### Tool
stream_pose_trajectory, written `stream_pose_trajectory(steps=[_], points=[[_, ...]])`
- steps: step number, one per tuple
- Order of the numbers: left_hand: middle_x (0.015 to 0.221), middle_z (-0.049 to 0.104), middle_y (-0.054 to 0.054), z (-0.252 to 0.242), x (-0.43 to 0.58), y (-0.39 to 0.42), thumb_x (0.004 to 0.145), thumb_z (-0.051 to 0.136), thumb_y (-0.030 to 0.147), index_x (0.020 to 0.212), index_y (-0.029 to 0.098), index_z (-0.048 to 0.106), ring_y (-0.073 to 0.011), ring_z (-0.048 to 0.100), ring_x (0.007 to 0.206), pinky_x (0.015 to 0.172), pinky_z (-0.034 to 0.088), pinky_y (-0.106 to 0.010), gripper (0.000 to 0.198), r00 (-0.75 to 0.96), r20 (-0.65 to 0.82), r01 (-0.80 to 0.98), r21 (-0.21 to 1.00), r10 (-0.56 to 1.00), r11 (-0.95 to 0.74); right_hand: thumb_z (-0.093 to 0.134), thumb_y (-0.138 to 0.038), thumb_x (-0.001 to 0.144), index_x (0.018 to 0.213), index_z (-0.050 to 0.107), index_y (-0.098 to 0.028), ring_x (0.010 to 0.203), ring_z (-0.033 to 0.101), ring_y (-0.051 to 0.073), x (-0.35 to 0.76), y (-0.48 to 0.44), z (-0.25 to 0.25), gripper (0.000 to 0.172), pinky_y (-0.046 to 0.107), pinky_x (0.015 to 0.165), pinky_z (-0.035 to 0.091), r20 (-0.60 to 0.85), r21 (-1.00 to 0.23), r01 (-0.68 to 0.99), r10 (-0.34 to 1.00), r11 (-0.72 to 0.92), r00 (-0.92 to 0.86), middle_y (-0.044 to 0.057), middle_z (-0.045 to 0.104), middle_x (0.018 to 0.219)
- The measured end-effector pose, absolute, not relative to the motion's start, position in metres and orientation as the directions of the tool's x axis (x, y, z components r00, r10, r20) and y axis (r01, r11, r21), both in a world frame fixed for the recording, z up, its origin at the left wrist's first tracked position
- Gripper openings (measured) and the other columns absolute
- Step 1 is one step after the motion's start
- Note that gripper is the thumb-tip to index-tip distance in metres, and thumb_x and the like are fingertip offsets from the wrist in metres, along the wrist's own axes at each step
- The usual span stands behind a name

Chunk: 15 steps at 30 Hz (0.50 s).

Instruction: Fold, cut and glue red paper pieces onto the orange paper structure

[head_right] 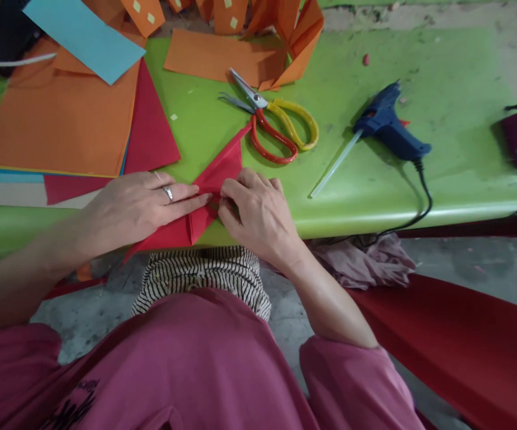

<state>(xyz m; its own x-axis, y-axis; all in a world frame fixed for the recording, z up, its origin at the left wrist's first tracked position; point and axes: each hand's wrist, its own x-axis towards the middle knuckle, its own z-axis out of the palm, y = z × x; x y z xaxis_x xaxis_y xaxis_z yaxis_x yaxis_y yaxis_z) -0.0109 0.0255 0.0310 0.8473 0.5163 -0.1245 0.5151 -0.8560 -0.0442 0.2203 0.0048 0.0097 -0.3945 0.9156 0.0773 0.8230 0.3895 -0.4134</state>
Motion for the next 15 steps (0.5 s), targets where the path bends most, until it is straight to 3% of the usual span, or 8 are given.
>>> stream_pose_trajectory(steps=[6, 11, 15], points=[[0.131, 0.068, -0.009, 0.032, -0.008, 0.023, 0.102, 0.037, 0.005, 0.15, 0.021, 0.05, -0.0227, 0.065, 0.109, 0.09, 0.049, -0.036, 0.052, 0.84, -0.126, 0.526, -0.045, 0.528, -0.849, 0.053, -0.024, 0.089, 0.083, 0.06, -0.022, 0.08, 0.054, 0.022, 0.223, 0.004, 0.011, 0.01, 0.038, 0.076, 0.038, 0.089, -0.429, 0.812, 0.914, 0.394, -0.396, 0.006, 0.06, 0.088], [0.133, 0.067, -0.009, 0.03, -0.007, 0.021, 0.099, 0.032, 0.002, 0.151, 0.02, 0.048, -0.0233, 0.063, 0.111, 0.092, 0.051, -0.038, 0.056, 0.845, -0.115, 0.513, -0.1, 0.522, -0.852, 0.06, -0.029, 0.093, 0.102, 0.067, -0.02, 0.077, 0.057, 0.018, 0.237, -0.004, 0.011, 0.015, 0.033, 0.066, 0.046, 0.276, -0.533, 0.755, 0.922, 0.381, -0.27, 0.006, 0.061, 0.092], [0.135, 0.067, -0.009, 0.028, -0.009, 0.021, 0.099, 0.034, 0.003, 0.152, 0.02, 0.046, -0.0237, 0.064, 0.11, 0.092, 0.051, -0.039, 0.057, 0.851, -0.107, 0.51, -0.071, 0.515, -0.857, 0.053, -0.022, 0.097, 0.115, 0.071, -0.026, 0.088, 0.059, 0.021, 0.245, -0.011, 0.004, 0.026, 0.038, 0.076, 0.049, 0.355, -0.416, 0.747, 0.849, 0.519, -0.392, 0.008, 0.061, 0.1]])
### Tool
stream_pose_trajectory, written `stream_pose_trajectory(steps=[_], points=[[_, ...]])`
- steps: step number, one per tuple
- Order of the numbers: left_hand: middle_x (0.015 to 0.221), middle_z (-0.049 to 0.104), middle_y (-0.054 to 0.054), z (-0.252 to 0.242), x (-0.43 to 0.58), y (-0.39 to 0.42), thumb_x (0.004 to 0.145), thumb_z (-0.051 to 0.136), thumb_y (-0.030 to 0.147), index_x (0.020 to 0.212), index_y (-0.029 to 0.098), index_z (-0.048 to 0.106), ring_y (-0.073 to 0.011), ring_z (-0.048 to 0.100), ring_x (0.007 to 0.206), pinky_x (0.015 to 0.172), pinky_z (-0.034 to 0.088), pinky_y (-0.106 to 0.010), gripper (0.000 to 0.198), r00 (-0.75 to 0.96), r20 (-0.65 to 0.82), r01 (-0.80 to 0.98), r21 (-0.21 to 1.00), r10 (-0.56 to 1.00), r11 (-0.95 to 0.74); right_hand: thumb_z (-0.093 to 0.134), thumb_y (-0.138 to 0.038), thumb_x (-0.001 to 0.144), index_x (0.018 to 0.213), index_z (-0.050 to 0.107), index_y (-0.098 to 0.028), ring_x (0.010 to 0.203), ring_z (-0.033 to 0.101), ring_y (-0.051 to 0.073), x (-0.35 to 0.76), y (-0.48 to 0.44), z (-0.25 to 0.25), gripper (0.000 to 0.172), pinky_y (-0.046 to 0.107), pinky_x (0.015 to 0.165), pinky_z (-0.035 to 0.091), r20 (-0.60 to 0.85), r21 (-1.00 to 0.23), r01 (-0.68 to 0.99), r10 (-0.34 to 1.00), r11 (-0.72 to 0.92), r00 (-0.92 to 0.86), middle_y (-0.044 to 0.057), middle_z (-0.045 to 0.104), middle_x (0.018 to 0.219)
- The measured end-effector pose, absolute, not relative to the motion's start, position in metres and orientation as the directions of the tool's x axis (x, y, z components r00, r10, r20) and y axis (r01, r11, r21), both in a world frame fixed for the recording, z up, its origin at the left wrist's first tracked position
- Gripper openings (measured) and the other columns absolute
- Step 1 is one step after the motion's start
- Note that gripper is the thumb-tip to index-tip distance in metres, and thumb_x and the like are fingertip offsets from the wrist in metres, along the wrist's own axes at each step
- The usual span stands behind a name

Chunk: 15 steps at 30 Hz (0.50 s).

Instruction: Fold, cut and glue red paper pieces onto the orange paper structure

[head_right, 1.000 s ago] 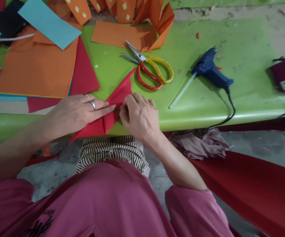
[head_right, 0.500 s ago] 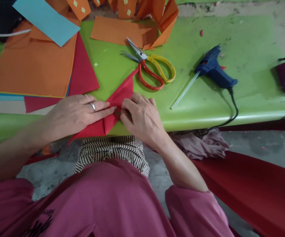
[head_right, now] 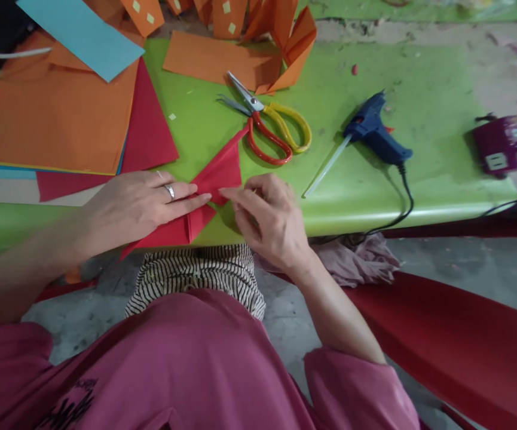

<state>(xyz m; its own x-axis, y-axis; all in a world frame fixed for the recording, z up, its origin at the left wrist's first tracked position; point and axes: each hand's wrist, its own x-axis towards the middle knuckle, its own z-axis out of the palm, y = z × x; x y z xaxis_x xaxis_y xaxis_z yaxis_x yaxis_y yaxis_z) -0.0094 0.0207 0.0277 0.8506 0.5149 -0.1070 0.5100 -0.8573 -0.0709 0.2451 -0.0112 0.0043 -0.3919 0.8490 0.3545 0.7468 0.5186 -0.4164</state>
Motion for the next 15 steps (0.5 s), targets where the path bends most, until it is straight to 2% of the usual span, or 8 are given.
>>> stream_pose_trajectory(steps=[5, 11, 15], points=[[0.13, 0.068, -0.01, 0.0271, -0.0105, 0.0204, 0.099, 0.034, 0.003, 0.15, 0.019, 0.048, -0.0238, 0.064, 0.107, 0.088, 0.05, -0.039, 0.055, 0.854, -0.086, 0.509, -0.068, 0.513, -0.858, 0.053, -0.024, 0.098, 0.123, 0.071, -0.032, 0.087, 0.053, 0.022, 0.2442, -0.0121, -0.0049, 0.032, 0.04, 0.078, 0.043, 0.334, -0.195, 0.77, 0.78, 0.607, -0.53, 0.008, 0.063, 0.102], [0.126, 0.071, -0.011, 0.0258, -0.0081, 0.0177, 0.1, 0.04, 0.007, 0.146, 0.019, 0.054, -0.0236, 0.066, 0.103, 0.084, 0.05, -0.038, 0.049, 0.838, -0.019, 0.544, -0.038, 0.545, -0.838, 0.054, -0.024, 0.097, 0.122, 0.071, -0.032, 0.09, 0.053, 0.024, 0.2406, -0.0163, -0.0048, 0.032, 0.041, 0.078, 0.039, 0.303, -0.124, 0.796, 0.786, 0.593, -0.539, 0.007, 0.067, 0.104], [0.127, 0.071, -0.01, 0.0258, -0.0069, 0.0154, 0.1, 0.04, 0.006, 0.144, 0.018, 0.056, -0.0226, 0.067, 0.102, 0.084, 0.05, -0.037, 0.048, 0.831, 0.001, 0.555, -0.056, 0.556, -0.83, 0.054, -0.028, 0.098, 0.123, 0.07, -0.028, 0.091, 0.054, 0.024, 0.2405, -0.0218, -0.0063, 0.03, 0.04, 0.078, 0.038, 0.344, -0.056, 0.794, 0.758, 0.606, -0.554, 0.006, 0.071, 0.106]])
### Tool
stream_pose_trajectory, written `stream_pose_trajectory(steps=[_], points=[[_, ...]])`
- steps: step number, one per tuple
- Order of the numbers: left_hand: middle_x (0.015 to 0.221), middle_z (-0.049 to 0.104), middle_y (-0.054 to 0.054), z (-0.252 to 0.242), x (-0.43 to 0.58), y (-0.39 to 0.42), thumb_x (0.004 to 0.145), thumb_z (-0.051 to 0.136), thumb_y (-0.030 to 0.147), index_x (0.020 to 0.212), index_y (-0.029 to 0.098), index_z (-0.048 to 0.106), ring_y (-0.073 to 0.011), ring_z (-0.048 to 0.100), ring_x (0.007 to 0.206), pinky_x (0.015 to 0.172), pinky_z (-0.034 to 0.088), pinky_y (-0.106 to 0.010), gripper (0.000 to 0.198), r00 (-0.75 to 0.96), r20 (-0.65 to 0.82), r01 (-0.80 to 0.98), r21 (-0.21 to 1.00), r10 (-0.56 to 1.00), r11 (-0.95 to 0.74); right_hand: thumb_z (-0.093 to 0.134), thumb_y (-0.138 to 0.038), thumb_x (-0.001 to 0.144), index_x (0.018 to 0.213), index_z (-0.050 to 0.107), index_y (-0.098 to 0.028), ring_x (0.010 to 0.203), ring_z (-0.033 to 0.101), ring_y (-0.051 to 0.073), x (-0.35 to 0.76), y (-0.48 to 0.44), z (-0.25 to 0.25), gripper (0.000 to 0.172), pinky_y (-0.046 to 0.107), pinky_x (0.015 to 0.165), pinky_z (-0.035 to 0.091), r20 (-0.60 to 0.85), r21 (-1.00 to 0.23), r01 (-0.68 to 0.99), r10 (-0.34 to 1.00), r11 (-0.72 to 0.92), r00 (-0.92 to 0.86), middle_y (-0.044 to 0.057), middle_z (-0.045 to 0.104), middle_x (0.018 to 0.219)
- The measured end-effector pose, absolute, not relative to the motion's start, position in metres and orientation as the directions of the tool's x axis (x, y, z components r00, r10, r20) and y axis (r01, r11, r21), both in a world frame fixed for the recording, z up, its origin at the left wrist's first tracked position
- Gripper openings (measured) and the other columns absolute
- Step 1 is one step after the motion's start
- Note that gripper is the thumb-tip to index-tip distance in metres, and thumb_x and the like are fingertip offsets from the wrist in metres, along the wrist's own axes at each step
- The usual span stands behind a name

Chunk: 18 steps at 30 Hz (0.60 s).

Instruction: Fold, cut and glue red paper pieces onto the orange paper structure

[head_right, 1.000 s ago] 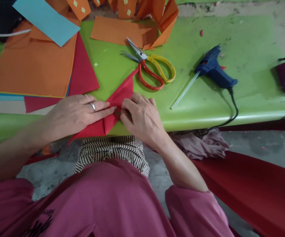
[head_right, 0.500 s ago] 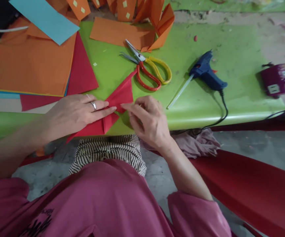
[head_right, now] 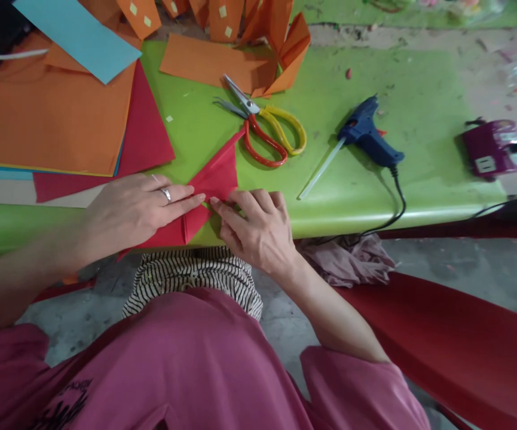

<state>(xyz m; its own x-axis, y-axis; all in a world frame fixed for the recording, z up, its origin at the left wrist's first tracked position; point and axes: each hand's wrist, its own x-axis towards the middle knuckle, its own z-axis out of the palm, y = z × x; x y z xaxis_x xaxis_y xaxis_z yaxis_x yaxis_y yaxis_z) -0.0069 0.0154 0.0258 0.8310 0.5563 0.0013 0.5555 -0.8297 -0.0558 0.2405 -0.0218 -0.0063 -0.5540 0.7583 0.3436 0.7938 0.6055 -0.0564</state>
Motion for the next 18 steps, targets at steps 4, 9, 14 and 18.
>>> stream_pose_trajectory(steps=[4, 9, 14, 18], points=[[0.131, 0.071, -0.01, 0.026, -0.009, 0.015, 0.1, 0.04, 0.005, 0.139, 0.016, 0.06, -0.022, 0.067, 0.106, 0.085, 0.051, -0.035, 0.045, 0.838, 0.008, 0.546, -0.055, 0.546, -0.836, 0.058, -0.032, 0.098, 0.127, 0.068, -0.029, 0.096, 0.057, 0.024, 0.241, -0.025, -0.011, 0.031, 0.041, 0.08, 0.038, 0.36, -0.052, 0.804, 0.762, 0.592, -0.538, 0.006, 0.073, 0.11], [0.133, 0.071, -0.011, 0.026, -0.01, 0.014, 0.1, 0.04, 0.005, 0.139, 0.013, 0.06, -0.0221, 0.068, 0.11, 0.089, 0.053, -0.035, 0.045, 0.84, 0.031, 0.543, -0.059, 0.542, -0.838, 0.06, -0.033, 0.097, 0.12, 0.071, -0.028, 0.098, 0.058, 0.024, 0.238, -0.026, -0.017, 0.025, 0.04, 0.081, 0.038, 0.378, -0.112, 0.817, 0.785, 0.565, -0.491, 0.005, 0.075, 0.11], [0.132, 0.071, -0.009, 0.023, -0.013, 0.019, 0.098, 0.038, 0.001, 0.139, 0.013, 0.06, -0.0211, 0.067, 0.112, 0.095, 0.052, -0.034, 0.048, 0.835, 0.073, 0.55, -0.075, 0.546, -0.831, 0.064, -0.033, 0.094, 0.101, 0.071, -0.025, 0.095, 0.063, 0.024, 0.239, -0.025, -0.02, 0.012, 0.041, 0.082, 0.043, 0.421, -0.215, 0.802, 0.794, 0.557, -0.439, 0.006, 0.077, 0.107], [0.136, 0.069, -0.012, 0.023, -0.018, 0.017, 0.097, 0.04, 0.0, 0.144, 0.012, 0.055, -0.0218, 0.066, 0.116, 0.098, 0.052, -0.036, 0.051, 0.81, 0.136, 0.574, 0.012, 0.57, -0.819, 0.062, -0.028, 0.094, 0.104, 0.066, -0.022, 0.097, 0.067, 0.025, 0.243, -0.025, -0.013, 0.012, 0.041, 0.085, 0.048, 0.492, -0.338, 0.758, 0.791, 0.558, -0.362, 0.009, 0.075, 0.108]])
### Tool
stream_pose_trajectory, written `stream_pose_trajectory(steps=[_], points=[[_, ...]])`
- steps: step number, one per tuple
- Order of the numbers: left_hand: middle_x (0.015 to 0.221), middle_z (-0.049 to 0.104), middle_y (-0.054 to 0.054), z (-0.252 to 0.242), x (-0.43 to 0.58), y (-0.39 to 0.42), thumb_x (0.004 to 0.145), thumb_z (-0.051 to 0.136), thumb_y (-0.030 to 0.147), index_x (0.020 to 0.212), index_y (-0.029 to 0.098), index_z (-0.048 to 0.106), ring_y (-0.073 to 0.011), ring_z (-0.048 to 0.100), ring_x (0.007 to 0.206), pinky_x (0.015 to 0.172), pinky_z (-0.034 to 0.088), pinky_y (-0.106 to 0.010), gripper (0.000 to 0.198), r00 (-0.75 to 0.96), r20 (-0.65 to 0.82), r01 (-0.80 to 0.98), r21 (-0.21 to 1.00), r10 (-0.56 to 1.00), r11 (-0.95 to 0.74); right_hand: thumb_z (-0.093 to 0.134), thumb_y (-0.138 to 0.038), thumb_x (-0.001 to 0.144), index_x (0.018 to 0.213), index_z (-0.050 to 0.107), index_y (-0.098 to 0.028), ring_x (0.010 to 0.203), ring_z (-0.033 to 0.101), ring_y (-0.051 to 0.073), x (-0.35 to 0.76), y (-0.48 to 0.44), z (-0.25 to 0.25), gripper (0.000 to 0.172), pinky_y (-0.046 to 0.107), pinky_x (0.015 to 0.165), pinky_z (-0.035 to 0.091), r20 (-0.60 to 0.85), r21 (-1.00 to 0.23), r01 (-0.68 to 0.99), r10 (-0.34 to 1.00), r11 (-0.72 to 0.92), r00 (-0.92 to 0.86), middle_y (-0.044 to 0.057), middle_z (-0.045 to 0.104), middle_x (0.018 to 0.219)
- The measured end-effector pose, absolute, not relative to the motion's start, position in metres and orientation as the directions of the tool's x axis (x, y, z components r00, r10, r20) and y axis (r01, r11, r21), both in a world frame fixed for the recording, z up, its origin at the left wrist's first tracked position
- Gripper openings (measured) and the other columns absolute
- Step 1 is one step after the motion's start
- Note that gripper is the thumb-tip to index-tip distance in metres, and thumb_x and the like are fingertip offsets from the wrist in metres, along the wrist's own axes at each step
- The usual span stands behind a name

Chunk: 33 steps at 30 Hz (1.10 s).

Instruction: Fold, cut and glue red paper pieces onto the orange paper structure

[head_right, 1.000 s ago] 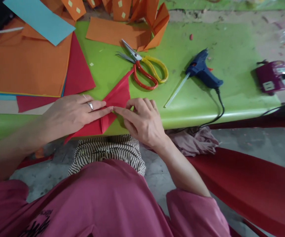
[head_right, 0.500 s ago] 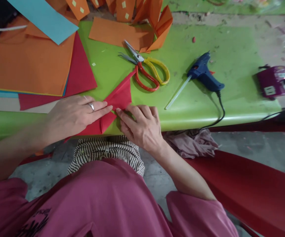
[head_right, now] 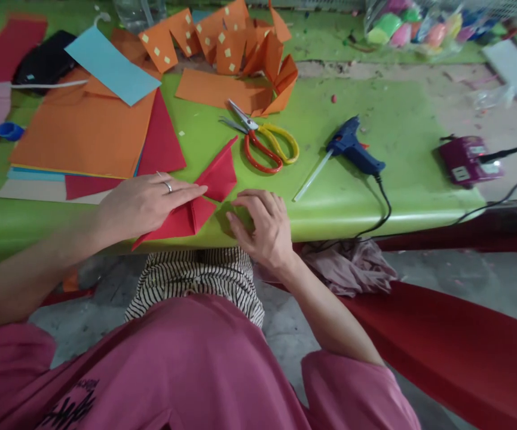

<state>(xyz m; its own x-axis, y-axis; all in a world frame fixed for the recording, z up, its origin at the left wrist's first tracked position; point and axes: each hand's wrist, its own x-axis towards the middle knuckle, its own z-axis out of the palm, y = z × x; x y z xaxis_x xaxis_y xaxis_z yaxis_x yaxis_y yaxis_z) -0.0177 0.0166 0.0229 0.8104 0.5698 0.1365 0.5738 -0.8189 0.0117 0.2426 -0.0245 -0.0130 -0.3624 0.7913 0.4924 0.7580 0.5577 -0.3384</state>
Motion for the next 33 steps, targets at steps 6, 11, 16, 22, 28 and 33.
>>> stream_pose_trajectory(steps=[6, 11, 16, 22, 28, 33], points=[[0.129, 0.066, -0.02, 0.029, -0.002, -0.018, 0.099, 0.059, 0.043, 0.136, 0.011, 0.06, -0.0296, 0.066, 0.108, 0.089, 0.053, -0.042, 0.049, 0.771, 0.238, 0.618, -0.057, 0.59, -0.784, 0.056, -0.02, 0.092, 0.12, 0.063, -0.026, 0.111, 0.063, 0.029, 0.244, -0.011, 0.004, 0.029, 0.046, 0.092, 0.043, 0.493, -0.192, 0.797, 0.759, 0.572, -0.426, 0.01, 0.071, 0.126], [0.118, 0.074, -0.011, 0.021, -0.002, -0.027, 0.099, 0.056, 0.017, 0.13, 0.014, 0.064, -0.0204, 0.067, 0.095, 0.083, 0.052, -0.034, 0.032, 0.846, 0.206, 0.531, -0.244, 0.491, -0.812, 0.048, -0.021, 0.096, 0.137, 0.057, -0.027, 0.128, 0.058, 0.029, 0.237, 0.014, 0.017, 0.042, 0.051, 0.107, 0.038, 0.365, -0.169, 0.742, 0.74, 0.649, -0.565, 0.009, 0.065, 0.141], [0.114, 0.078, -0.005, 0.019, -0.037, -0.021, 0.098, 0.05, 0.005, 0.123, 0.013, 0.068, -0.0176, 0.07, 0.098, 0.092, 0.052, -0.035, 0.032, 0.885, 0.324, 0.424, -0.267, 0.334, -0.865, 0.05, -0.027, 0.1, 0.143, 0.055, -0.023, 0.135, 0.055, 0.029, 0.233, 0.021, 0.016, 0.043, 0.055, 0.117, 0.031, 0.325, -0.152, 0.674, 0.68, 0.723, -0.657, 0.011, 0.064, 0.145], [0.132, 0.073, 0.001, 0.031, -0.078, -0.047, 0.097, 0.06, 0.012, 0.125, 0.025, 0.067, -0.0154, 0.066, 0.12, 0.105, 0.049, -0.034, 0.033, 0.854, 0.432, 0.422, -0.251, 0.289, -0.871, 0.047, -0.037, 0.103, 0.14, 0.057, -0.02, 0.127, 0.06, 0.03, 0.227, 0.012, 0.02, 0.042, 0.054, 0.113, 0.035, 0.268, -0.252, 0.652, 0.699, 0.715, -0.663, 0.013, 0.069, 0.136], [0.125, 0.076, 0.007, 0.033, -0.075, -0.044, 0.093, 0.065, 0.006, 0.128, 0.029, 0.063, -0.0116, 0.07, 0.113, 0.108, 0.049, -0.034, 0.042, 0.676, 0.631, 0.596, -0.162, 0.381, -0.787, 0.05, -0.036, 0.103, 0.128, 0.063, -0.017, 0.089, 0.07, 0.021, 0.223, 0.003, 0.035, 0.034, 0.035, 0.08, 0.052, 0.19, -0.558, 0.589, 0.782, 0.584, -0.594, 0.009, 0.077, 0.103], [0.135, 0.071, -0.004, 0.015, -0.058, -0.007, 0.098, 0.06, 0.012, 0.128, 0.022, 0.065, -0.0233, 0.069, 0.119, 0.099, 0.055, -0.042, 0.032, 0.672, 0.56, 0.687, -0.229, 0.485, -0.689, 0.057, -0.033, 0.095, 0.12, 0.064, -0.018, 0.07, 0.067, 0.021, 0.221, 0.002, 0.029, 0.03, 0.033, 0.061, 0.045, 0.109, -0.432, 0.856, 0.958, 0.286, -0.265, 0.007, 0.075, 0.088]])
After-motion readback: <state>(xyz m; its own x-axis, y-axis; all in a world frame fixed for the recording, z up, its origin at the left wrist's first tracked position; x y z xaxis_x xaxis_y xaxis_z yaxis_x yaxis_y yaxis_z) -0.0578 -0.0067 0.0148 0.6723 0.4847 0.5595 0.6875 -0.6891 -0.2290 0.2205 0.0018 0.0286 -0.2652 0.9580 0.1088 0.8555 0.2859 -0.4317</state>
